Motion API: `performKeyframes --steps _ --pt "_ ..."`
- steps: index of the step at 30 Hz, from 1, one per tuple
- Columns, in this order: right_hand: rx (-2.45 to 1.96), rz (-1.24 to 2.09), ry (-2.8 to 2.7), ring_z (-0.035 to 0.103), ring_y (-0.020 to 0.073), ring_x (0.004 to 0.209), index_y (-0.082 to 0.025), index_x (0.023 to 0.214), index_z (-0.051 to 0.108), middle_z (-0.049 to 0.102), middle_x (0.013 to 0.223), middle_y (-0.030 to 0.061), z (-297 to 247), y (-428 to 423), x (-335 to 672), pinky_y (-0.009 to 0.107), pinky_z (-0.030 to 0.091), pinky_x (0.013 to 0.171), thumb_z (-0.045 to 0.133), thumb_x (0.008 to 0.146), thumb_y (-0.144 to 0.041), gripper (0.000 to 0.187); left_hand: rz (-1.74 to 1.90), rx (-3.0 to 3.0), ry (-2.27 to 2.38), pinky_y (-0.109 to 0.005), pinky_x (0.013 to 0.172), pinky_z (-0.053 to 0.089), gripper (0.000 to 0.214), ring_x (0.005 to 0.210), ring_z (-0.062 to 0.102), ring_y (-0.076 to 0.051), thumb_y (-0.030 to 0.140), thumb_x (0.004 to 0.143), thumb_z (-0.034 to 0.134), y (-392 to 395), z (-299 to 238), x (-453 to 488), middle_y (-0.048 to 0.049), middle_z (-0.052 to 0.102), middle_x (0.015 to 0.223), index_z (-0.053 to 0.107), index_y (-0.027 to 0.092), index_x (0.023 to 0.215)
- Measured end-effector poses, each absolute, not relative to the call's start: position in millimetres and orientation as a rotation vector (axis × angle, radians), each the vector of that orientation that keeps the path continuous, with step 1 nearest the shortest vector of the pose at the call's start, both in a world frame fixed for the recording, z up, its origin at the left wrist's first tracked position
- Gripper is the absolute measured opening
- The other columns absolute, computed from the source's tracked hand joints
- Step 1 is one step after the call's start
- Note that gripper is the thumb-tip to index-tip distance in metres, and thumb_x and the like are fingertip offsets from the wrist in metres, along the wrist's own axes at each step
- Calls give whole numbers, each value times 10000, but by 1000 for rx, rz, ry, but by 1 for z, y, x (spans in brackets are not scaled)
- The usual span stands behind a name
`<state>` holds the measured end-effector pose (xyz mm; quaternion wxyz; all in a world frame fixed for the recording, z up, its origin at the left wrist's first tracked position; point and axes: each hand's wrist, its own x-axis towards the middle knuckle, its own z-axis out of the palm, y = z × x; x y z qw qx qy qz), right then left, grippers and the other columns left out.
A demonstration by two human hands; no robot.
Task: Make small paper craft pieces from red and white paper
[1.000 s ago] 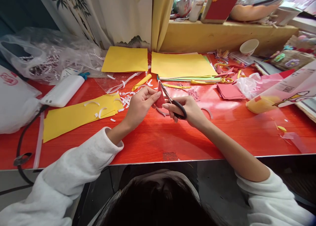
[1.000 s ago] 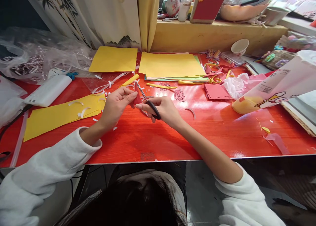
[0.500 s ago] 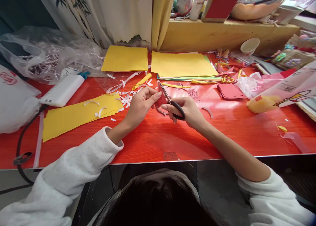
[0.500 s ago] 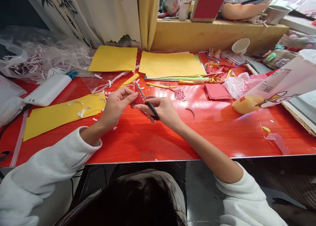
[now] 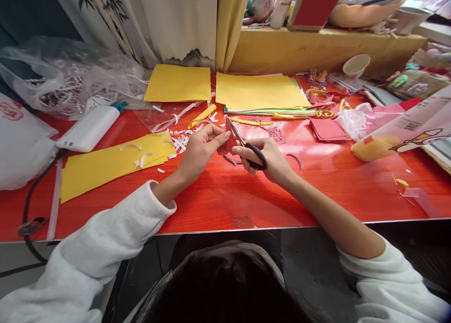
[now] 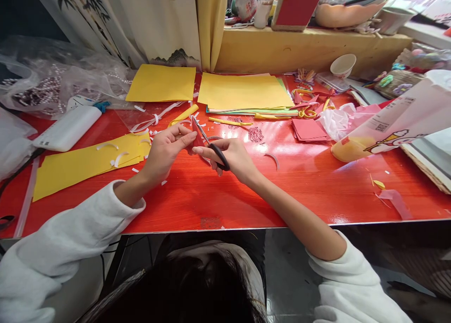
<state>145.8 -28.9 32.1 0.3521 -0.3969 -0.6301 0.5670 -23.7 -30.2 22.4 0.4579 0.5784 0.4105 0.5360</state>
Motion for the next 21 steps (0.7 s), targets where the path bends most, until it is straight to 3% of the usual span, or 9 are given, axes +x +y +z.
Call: performKeyframes --steps 21 --pt "-1120 1343 -1690 396 50 355 -151 510 501 459 413 -40 36 -31 147 219 285 390 685 702 -559 488 1297 1421 986 -207 570 466 169 595 566 -88 297 800 651 -32 22 -22 2 593 663 610 151 726"
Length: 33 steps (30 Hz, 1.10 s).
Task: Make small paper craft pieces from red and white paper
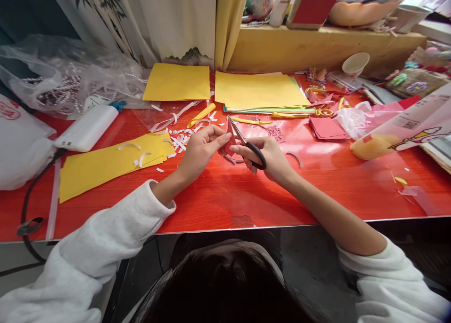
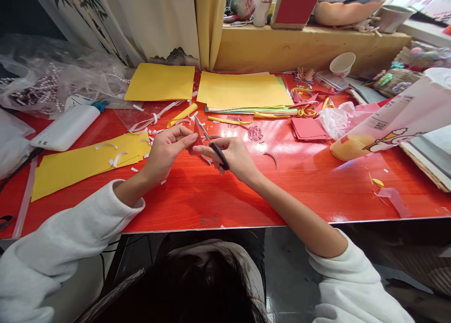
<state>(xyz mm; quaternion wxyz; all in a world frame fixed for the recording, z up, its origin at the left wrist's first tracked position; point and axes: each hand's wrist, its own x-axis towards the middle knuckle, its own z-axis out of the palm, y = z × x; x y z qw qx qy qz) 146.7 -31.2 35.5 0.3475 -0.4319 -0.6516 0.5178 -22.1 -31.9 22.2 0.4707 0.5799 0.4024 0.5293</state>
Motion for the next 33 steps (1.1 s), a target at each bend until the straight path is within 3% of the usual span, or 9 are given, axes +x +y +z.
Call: performKeyframes --steps 8,17,24,29,33 --pt "-1109 1274 -1712 400 52 339 -161 489 481 429 403 -48 34 -25 154 212 299 380 691 721 -518 475 1362 1524 1037 -229 581 413 120 566 478 -84 217 823 588 -23 28 -32 20 519 600 619 177 714" --pt "-1116 1254 -1610 364 51 330 -160 555 527 448 401 -41 39 -12 163 222 232 346 674 736 -514 424 1319 1695 1165 -240 562 350 130 581 457 -99 290 813 611 -2 31 -58 8 537 652 668 197 742" --pt "-1006 1353 -1597 434 62 411 -154 688 589 517 504 -20 40 -6 168 207 280 374 663 729 -546 402 1336 1710 1171 -245 571 363 119 571 486 -102 279 808 646 -1 38 -61 3 540 645 674 187 738" --pt "-952 1474 -1729 595 141 701 -162 821 631 624 777 50 38 -9 164 206 450 471 595 724 -651 500 1355 1704 1174 -245 531 373 145 540 485 -83 308 803 658 -2 38 -60 -15 566 719 680 172 758" --pt "-1116 1403 -1852 570 120 626 -152 863 667 617 719 40 37 -11 162 195 400 442 679 702 -570 448 1427 1653 1157 -239 515 387 175 507 495 -71 338 822 635 -2 36 -58 -8 564 709 666 176 764"
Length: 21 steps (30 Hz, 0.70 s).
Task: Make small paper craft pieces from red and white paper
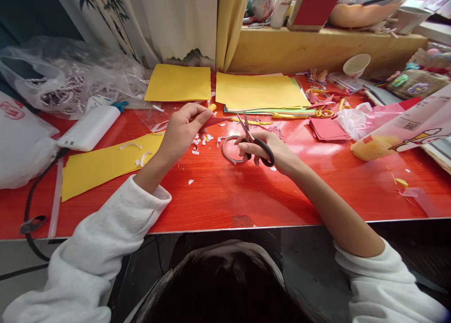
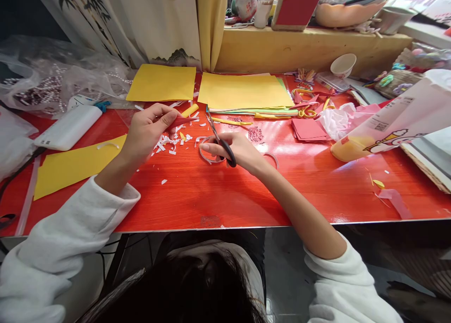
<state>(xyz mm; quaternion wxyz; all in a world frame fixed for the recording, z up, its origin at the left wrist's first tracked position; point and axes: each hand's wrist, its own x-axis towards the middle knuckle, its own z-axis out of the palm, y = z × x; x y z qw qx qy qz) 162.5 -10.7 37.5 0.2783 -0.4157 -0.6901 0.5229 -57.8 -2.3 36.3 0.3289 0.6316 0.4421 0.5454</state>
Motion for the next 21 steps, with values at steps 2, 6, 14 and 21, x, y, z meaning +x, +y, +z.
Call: performKeyframes --steps 2,6,14,21 --pt "-1139 1419 -1878 547 107 576 -148 851 675 609 678 35 37 -12 161 201 362 421 673 712 -565 440 1452 1627 1161 -237 508 379 177 500 491 -70 333 820 640 -5 37 -55 -3 556 678 660 172 748" --pt "-1100 1428 -1866 534 95 537 -145 750 655 596 638 28 38 -16 159 213 344 425 649 719 -591 448 1441 1596 1175 -244 512 363 156 512 490 -81 300 823 640 -10 39 -50 -4 556 649 659 167 744" --pt "-1051 1435 -1814 498 77 494 -147 831 693 578 608 8 38 -19 159 215 316 420 672 711 -565 435 1410 1594 1170 -264 551 355 151 520 492 -93 293 828 632 -12 39 -49 9 513 602 660 168 750" --pt "-1071 1426 -1802 493 73 486 -149 829 701 565 586 -3 37 -18 158 205 297 406 692 702 -537 408 1397 1720 1189 -261 521 369 176 504 468 -85 325 839 611 -13 39 -48 5 540 652 655 191 732"
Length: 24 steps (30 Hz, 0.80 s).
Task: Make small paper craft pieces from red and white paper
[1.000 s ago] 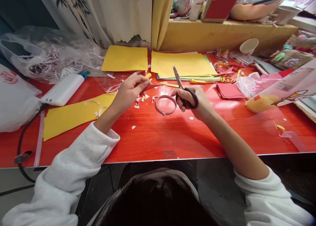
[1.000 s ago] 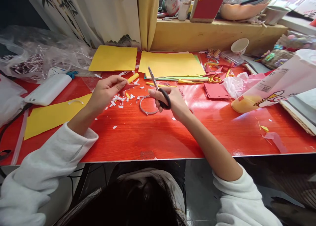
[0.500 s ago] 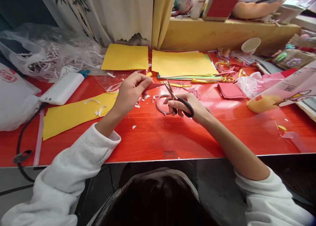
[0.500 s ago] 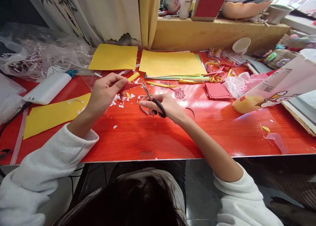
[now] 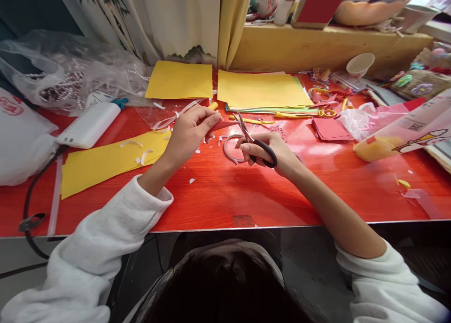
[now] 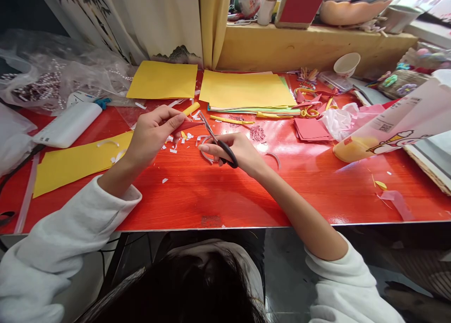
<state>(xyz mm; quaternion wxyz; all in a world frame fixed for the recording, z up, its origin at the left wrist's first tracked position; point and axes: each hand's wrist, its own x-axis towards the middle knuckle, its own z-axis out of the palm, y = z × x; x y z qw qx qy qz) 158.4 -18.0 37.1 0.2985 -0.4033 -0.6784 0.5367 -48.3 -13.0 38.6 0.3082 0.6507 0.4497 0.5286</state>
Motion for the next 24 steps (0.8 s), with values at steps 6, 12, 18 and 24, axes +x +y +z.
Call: performKeyframes --steps 6,12,18,24 --pt "-1077 1442 -1796 450 59 459 -144 764 686 569 577 -7 39 -18 158 207 298 405 710 684 -523 387 1397 1747 1194 -260 539 367 193 527 464 -84 334 843 607 -13 39 -49 -5 550 672 668 182 741" --pt "-1118 1418 -1823 462 63 475 -136 659 641 572 603 8 40 -19 158 212 299 419 700 682 -541 409 1398 1892 1205 -261 549 376 162 532 460 -73 274 865 581 -10 36 -52 10 502 667 655 184 752" --pt "-1133 1426 -1821 482 73 508 -140 661 636 592 661 27 41 -19 159 214 311 434 699 678 -547 412 1406 1943 1205 -251 530 383 150 538 460 -71 242 867 574 -9 35 -52 12 492 662 638 189 743" --pt "-1135 1424 -1844 473 73 508 -140 655 631 590 659 29 43 -20 158 217 317 442 697 675 -543 409 1408 1938 1210 -244 518 380 163 532 463 -69 252 870 574 -9 35 -52 13 493 649 627 186 730"
